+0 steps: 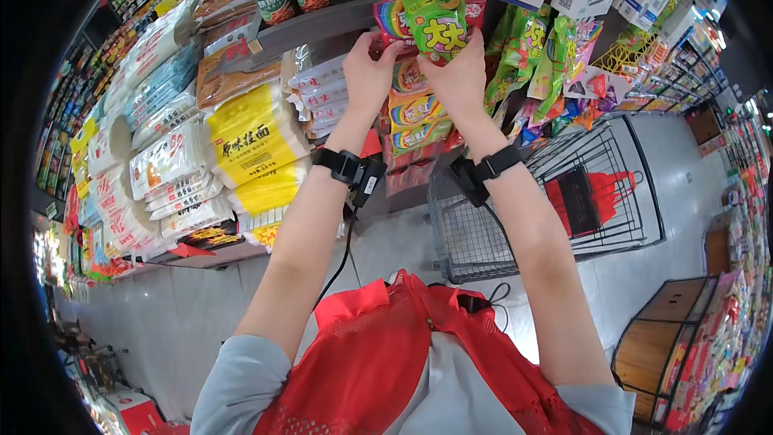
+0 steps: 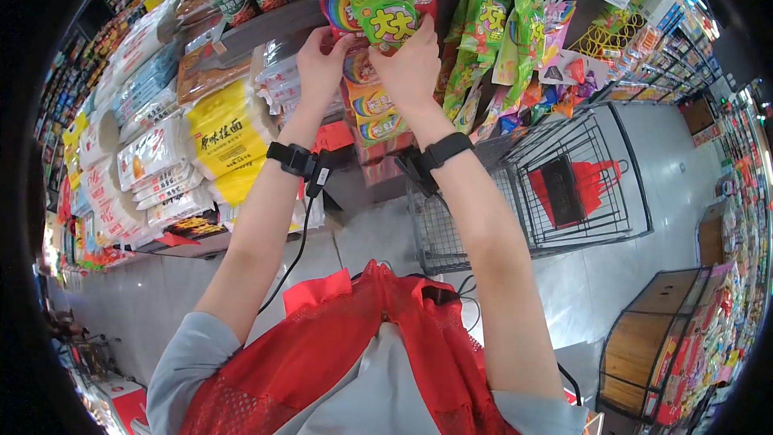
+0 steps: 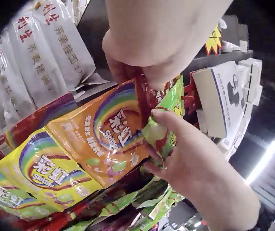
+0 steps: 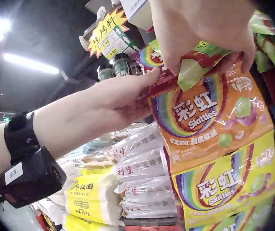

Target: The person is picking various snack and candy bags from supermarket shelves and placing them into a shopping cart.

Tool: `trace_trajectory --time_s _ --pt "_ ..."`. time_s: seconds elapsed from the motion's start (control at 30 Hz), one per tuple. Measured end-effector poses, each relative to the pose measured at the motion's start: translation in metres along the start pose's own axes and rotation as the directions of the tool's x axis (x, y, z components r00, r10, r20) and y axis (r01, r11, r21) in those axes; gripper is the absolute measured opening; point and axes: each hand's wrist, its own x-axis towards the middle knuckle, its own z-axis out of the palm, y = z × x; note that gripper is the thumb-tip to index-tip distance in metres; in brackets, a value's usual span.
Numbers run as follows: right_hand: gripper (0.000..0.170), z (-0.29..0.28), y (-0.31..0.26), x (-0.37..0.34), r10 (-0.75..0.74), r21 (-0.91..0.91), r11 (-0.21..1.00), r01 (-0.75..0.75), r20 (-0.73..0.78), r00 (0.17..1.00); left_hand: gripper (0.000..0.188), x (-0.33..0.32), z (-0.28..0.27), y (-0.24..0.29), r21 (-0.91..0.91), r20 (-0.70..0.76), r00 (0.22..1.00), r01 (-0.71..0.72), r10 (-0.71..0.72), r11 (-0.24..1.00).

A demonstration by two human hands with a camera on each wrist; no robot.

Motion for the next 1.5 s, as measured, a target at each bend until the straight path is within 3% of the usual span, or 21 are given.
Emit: trace_trajectory --time_s 0.2,0.27,0.33,0.4,0.43,0.5,0.7,0.77,0.8,0.87,0.9,0.97,1.0,1.03,1.07,1.1,1.13,1.2,1.33,1.43,1.5 --pt "0.076 -0.032 0.001 0.007 -0.09 0.003 0.996 0.09 0.075 0.993 0.027 0.008 -0.009 -0.004 -0.03 0.124 0.992 0.024 -0.021 0.999" --pt "0.079 -0.044 -0.001 0.012 -0.091 0.104 0.992 0.07 0.206 0.974 0.027 0.009 -0.009 -0.001 -0.024 0.124 0.992 0.036 -0.033 0.999" --pt "0.072 -0.059 -0.01 0.016 -0.038 0.117 0.993 0.009 0.246 0.968 0.027 0.009 -0.007 -0.004 -0.018 0.127 0.991 0.051 -0.048 0.999" --pt "0.065 -0.081 -0.028 0.024 0.107 0.255 0.935 -0.247 0.461 0.881 0.026 0.012 -0.002 -0.011 -0.203 0.13 0.99 0.079 -0.053 0.976" --pt "0.06 -0.082 -0.023 0.03 0.102 0.339 0.897 -0.283 0.464 0.88 0.026 0.012 0.0 -0.013 -0.207 0.131 0.99 0.08 -0.054 0.975" --pt "0.059 -0.087 -0.023 0.041 0.094 0.403 0.857 -0.322 0.491 0.866 0.024 0.013 0.002 -0.012 -0.358 0.151 0.984 0.145 -0.096 0.922" --pt "0.059 -0.091 -0.026 0.041 0.114 0.409 0.846 -0.343 0.489 0.865 0.023 0.007 0.001 -0.001 -0.349 0.152 0.978 0.191 -0.146 0.917" --pt "0.062 -0.092 -0.033 0.036 -0.078 0.036 0.997 0.071 0.253 0.964 0.023 0.004 0.0 0.004 -0.305 0.147 0.978 0.187 -0.148 0.934" --pt "0.062 -0.09 -0.031 0.036 -0.079 0.038 0.997 0.072 0.256 0.963 0.024 0.004 -0.001 0.006 -0.261 0.147 0.978 0.183 -0.148 0.948" --pt "0.065 -0.088 -0.025 0.036 -0.418 -0.264 0.862 0.433 0.115 0.901 0.024 0.003 -0.002 0.003 -0.269 0.159 0.979 0.164 -0.124 0.949" --pt "0.065 -0.089 -0.027 0.035 -0.418 -0.263 0.862 0.434 0.116 0.901 0.024 0.003 -0.003 0.005 -0.281 0.172 0.98 0.144 -0.098 0.949" --pt "0.06 -0.094 -0.03 0.032 -0.065 0.096 0.995 0.042 0.25 0.966 0.025 0.001 -0.003 0.01 -0.293 0.202 0.976 0.145 -0.087 0.945" --pt "0.06 -0.094 -0.027 0.034 -0.066 0.097 0.994 0.043 0.253 0.965 0.026 0.0 -0.005 0.016 -0.306 0.233 0.97 0.147 -0.076 0.941" --pt "0.052 -0.096 -0.022 0.038 0.126 0.419 0.855 -0.306 0.404 0.906 0.026 -0.001 -0.008 0.023 -0.305 0.231 0.97 0.148 -0.078 0.941" --pt "0.044 -0.098 -0.016 0.041 0.223 0.603 0.513 -0.611 0.594 0.773 0.027 -0.002 -0.012 0.031 -0.251 0.284 0.957 0.133 -0.059 0.959" --pt "0.038 -0.101 -0.016 0.04 0.148 0.651 0.397 -0.647 0.651 0.745 0.028 -0.002 -0.014 0.035 -0.198 0.338 0.94 0.114 -0.041 0.974" --pt "0.038 -0.101 -0.017 0.038 0.148 0.65 0.396 -0.648 0.651 0.744 0.028 -0.001 -0.012 0.029 -0.197 0.338 0.94 0.114 -0.042 0.974" --pt "0.046 -0.104 -0.023 0.032 0.197 0.572 0.627 -0.529 0.54 0.818 0.028 0.001 -0.005 0.017 -0.195 0.292 0.956 0.038 0.021 0.98" --pt "0.061 -0.114 -0.003 0.006 0.168 0.406 0.85 -0.337 0.398 0.902 0.028 -0.001 -0.007 0.016 -0.163 0.326 0.944 0.112 -0.053 0.98" --pt "0.06 -0.13 0.02 -0.023 0.12 0.515 0.701 -0.493 0.597 0.793 0.031 -0.003 -0.008 0.016 -0.148 0.321 0.945 0.115 -0.062 0.982" --pt "0.058 -0.139 0.045 -0.044 0.066 0.561 0.474 -0.679 0.746 0.662 0.035 -0.004 -0.003 0.009 -0.259 0.257 0.966 0.063 0.006 0.964"
